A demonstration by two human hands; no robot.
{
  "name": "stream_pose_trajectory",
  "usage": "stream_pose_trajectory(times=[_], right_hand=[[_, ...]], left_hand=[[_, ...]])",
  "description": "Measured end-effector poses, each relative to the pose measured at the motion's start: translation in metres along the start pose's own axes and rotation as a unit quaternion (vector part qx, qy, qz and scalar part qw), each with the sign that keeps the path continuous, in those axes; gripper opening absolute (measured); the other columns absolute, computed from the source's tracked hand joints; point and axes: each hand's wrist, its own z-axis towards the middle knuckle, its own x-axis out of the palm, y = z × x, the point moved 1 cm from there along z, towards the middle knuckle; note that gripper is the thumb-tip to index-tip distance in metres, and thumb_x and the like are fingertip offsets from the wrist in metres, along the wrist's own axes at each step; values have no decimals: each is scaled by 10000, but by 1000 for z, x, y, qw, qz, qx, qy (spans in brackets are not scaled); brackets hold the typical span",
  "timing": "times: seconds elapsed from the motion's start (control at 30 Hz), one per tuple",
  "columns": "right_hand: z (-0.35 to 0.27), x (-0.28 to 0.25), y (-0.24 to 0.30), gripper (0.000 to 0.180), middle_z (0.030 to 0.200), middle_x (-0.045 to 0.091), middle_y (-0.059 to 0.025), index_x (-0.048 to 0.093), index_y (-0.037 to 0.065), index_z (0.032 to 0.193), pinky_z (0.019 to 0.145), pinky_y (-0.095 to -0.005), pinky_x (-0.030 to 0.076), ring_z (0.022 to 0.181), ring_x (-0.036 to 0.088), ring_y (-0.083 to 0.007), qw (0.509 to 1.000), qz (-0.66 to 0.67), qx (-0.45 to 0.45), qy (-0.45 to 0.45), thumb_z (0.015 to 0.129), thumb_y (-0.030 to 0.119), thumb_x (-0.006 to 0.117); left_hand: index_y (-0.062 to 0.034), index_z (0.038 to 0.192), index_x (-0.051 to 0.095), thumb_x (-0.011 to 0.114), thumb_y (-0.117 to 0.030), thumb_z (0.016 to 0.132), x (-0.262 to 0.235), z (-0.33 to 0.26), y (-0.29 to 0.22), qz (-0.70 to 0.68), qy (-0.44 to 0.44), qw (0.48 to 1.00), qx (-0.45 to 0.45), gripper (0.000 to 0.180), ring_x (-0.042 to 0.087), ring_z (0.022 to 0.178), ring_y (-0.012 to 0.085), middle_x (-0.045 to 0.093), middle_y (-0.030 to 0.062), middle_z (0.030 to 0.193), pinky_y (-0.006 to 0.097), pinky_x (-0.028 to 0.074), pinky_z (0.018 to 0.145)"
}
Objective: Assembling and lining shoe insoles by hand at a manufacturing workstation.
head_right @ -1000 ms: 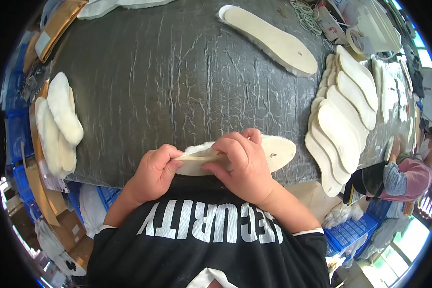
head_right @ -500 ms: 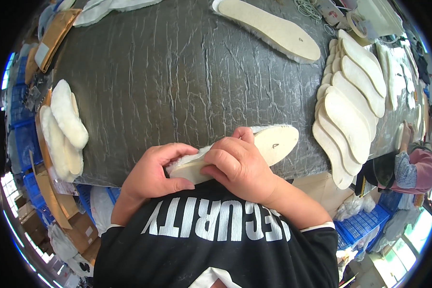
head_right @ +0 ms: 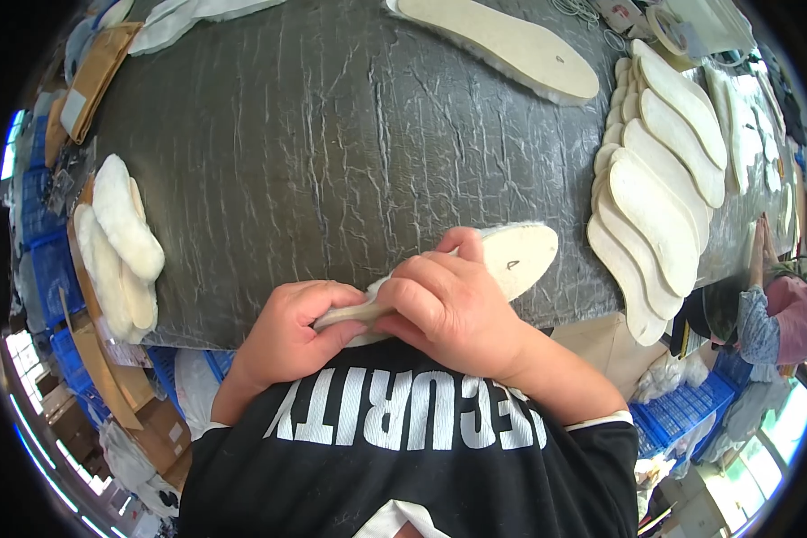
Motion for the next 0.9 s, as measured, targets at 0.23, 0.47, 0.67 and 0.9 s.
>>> stream_pose_trajectory(times=[0.23,0.47,0.67,0.9], right_hand=[[-9,-14,-8,298,804,604,-2,594,126,861,782,-429,372,732,597,-207,996,-84,30,19,665,213,801],[-15,-12,1,242,783,598,32,591,148,783,775,-428,352,708,577,-167,996,-70,-45,11,653,205,788],[-19,-11,1,132,778,601,37,605,160,728,792,-432,355,707,573,-153,996,-73,-53,-8,676,192,722],[-19,-12,1,143,773,594,37,602,159,721,796,-429,349,708,572,-148,996,-67,-50,-11,666,193,729]], left_hand=[[19,1051,630,737,-143,834,-3,-5,1,-10,-5,1000,-6,292,671,800,218,684,116,867,326,511,694],[50,1041,623,651,-288,961,-9,23,24,-296,128,935,-145,348,571,790,68,652,51,841,242,479,664],[19,887,633,611,-158,954,0,33,15,-184,170,957,-144,190,527,731,52,623,3,785,246,449,637],[4,891,648,607,-145,953,7,29,30,-232,136,956,-119,167,538,723,65,630,6,763,262,466,653]])
